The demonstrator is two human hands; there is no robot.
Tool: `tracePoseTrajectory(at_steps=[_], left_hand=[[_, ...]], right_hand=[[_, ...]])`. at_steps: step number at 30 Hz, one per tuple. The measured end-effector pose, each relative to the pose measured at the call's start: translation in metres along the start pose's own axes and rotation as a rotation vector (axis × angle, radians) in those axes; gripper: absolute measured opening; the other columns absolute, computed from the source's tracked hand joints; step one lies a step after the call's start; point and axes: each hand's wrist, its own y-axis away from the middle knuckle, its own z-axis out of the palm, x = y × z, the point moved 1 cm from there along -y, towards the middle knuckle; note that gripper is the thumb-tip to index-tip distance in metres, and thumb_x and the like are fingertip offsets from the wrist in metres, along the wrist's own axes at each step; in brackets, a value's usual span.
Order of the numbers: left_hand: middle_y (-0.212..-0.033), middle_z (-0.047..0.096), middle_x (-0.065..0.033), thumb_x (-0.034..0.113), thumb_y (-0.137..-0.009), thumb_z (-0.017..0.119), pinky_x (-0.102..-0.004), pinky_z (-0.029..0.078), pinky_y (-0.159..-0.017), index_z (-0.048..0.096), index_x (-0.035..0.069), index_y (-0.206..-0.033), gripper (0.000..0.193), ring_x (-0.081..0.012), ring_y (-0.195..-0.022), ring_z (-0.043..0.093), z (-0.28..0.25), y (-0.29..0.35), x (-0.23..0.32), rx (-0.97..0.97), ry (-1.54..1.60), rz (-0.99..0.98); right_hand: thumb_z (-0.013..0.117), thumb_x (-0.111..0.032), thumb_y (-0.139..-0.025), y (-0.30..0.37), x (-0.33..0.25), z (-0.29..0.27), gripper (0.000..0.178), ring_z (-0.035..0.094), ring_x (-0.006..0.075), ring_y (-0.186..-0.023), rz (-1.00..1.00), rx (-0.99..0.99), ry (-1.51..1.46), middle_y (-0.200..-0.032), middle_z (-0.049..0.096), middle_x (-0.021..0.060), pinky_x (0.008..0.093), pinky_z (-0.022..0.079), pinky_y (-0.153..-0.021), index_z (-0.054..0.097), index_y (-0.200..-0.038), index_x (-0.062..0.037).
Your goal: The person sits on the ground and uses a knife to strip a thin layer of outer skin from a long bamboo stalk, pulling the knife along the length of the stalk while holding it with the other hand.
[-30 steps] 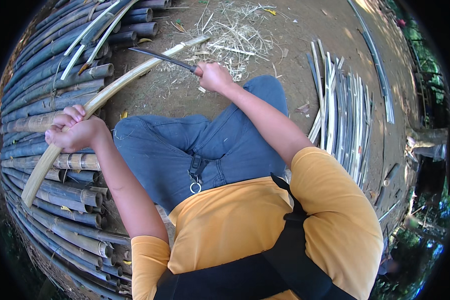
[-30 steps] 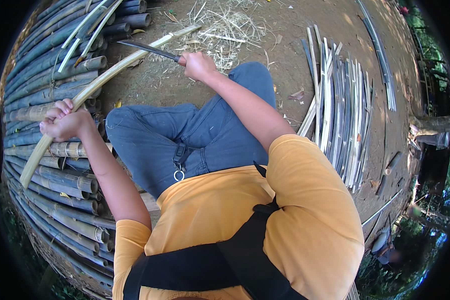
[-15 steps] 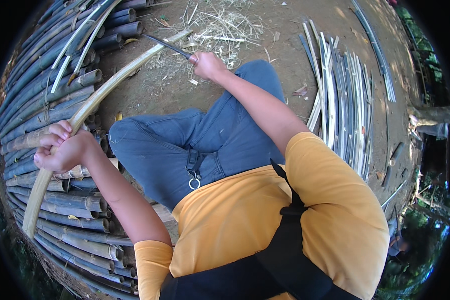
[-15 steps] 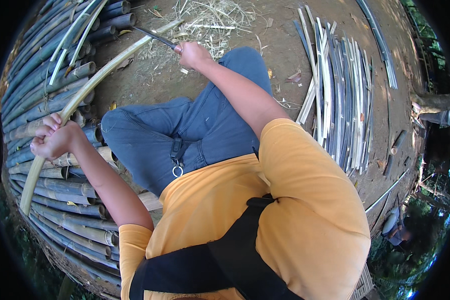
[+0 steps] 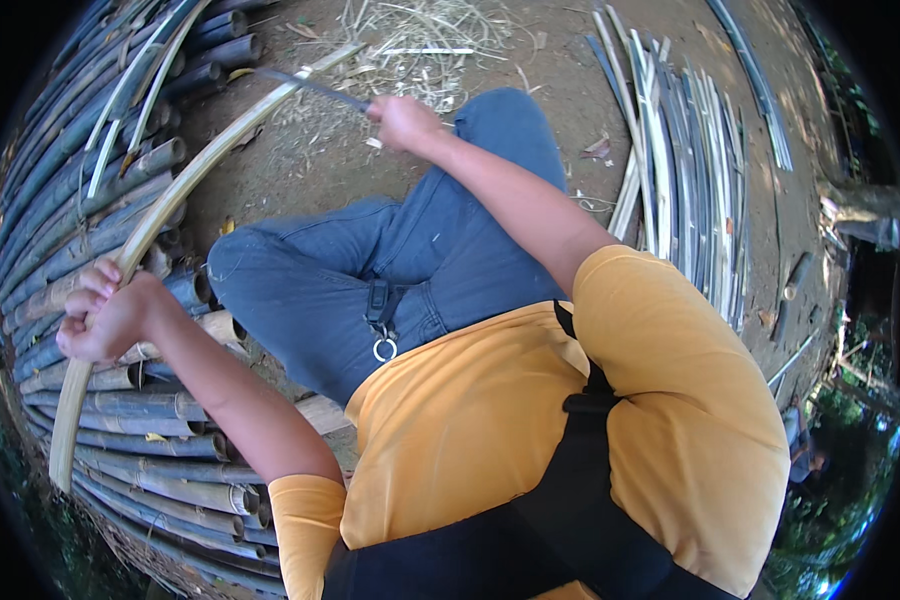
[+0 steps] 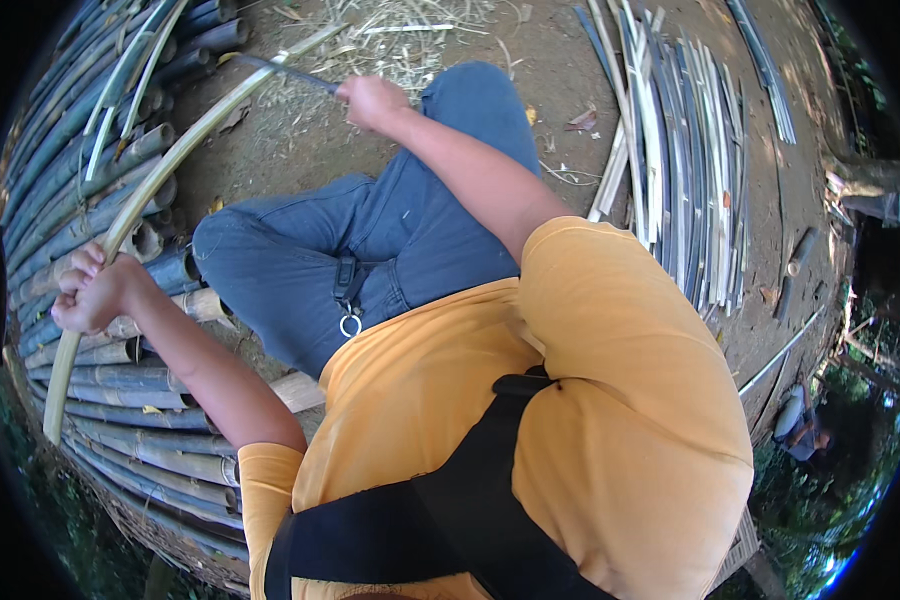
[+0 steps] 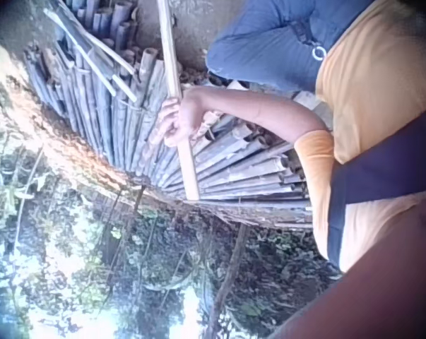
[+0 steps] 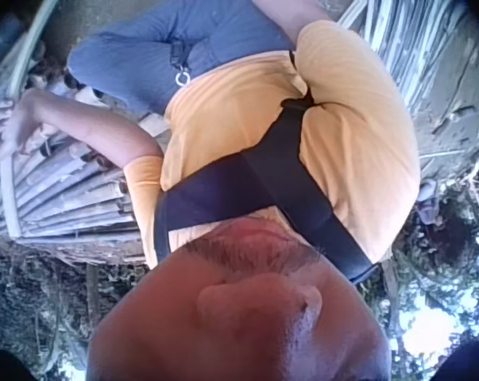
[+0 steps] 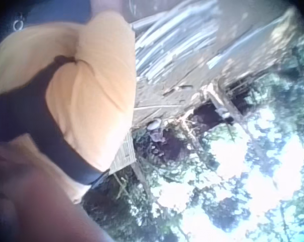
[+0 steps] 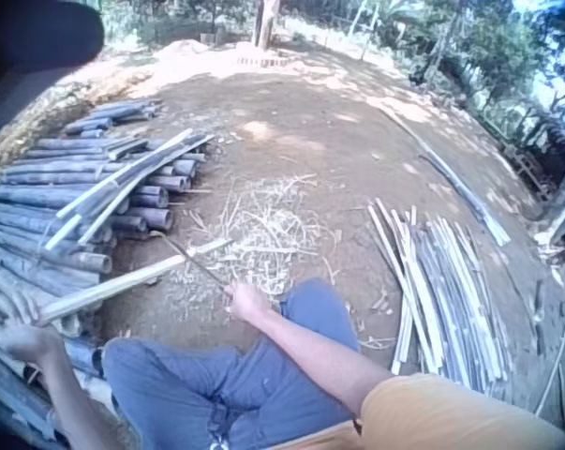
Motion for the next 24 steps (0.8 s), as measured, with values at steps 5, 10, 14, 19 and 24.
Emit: tracePoseTrajectory(at_steps=[5, 10, 14, 19, 24], left_hand=[[-0.05, 0.029, 0.0006, 0.035, -0.101, 0.035, -0.0272, 0.027, -0.037, 0.033, 0.016, -0.078, 0.03, -0.0116, -0.038, 0.028, 0.013, 0.019, -0.005, -0.051, -0.016, 0.069], [-0.051, 0.03, 0.0, 0.035, -0.103, 0.035, -0.0263, 0.028, -0.036, 0.032, 0.016, -0.083, 0.027, -0.0109, -0.038, 0.029, 0.004, 0.018, -0.005, -0.044, 0.084, 0.052], [-0.052, 0.03, -0.0002, 0.031, -0.101, 0.031, -0.0271, 0.029, -0.041, 0.031, 0.015, -0.079, 0.026, -0.0123, -0.042, 0.03, 0.001, 0.028, 0.0, 0.031, 0.008, 0.069], [-0.052, 0.029, 0.0, 0.036, -0.103, 0.032, -0.0266, 0.029, -0.041, 0.032, 0.016, -0.081, 0.03, -0.0119, -0.041, 0.03, 0.014, 0.027, 0.002, 0.037, -0.017, 0.039], [-0.052, 0.03, -0.0008, 0.028, -0.1, 0.037, -0.0257, 0.028, -0.037, 0.032, 0.016, -0.085, 0.02, -0.0111, -0.039, 0.029, 0.006, 0.019, -0.001, 0.068, 0.074, 0.04]], right_hand=[[0.059, -0.022, -0.093, 0.002, -0.036, 0.0, 0.022, 0.07, 0.0391, -0.093, -0.017, 0.056, 0.06, -0.097, 0.071, 0.0229, 0.0532, 0.055, -0.079, 0.063, -0.111, -0.0108], [0.057, -0.022, -0.094, -0.027, -0.009, 0.002, 0.018, 0.07, 0.0422, -0.089, -0.048, 0.132, 0.129, -0.094, 0.071, 0.0229, 0.054, 0.055, -0.077, 0.061, -0.105, -0.0088], [0.059, -0.023, -0.093, -0.013, -0.052, -0.009, 0.018, 0.069, 0.0425, -0.092, -0.089, 0.074, 0.202, -0.094, 0.071, 0.0232, 0.0527, 0.054, -0.082, 0.063, -0.105, -0.01], [0.059, -0.023, -0.091, -0.035, -0.004, -0.003, 0.018, 0.068, 0.043, -0.095, 0.005, 0.121, 0.126, -0.097, 0.07, 0.025, 0.0538, 0.053, -0.084, 0.063, -0.103, -0.0104], [0.057, -0.022, -0.092, -0.011, -0.031, -0.012, 0.02, 0.069, 0.0414, -0.097, -0.095, 0.065, 0.225, -0.101, 0.071, 0.0238, 0.0521, 0.053, -0.085, 0.064, -0.106, -0.0092]])
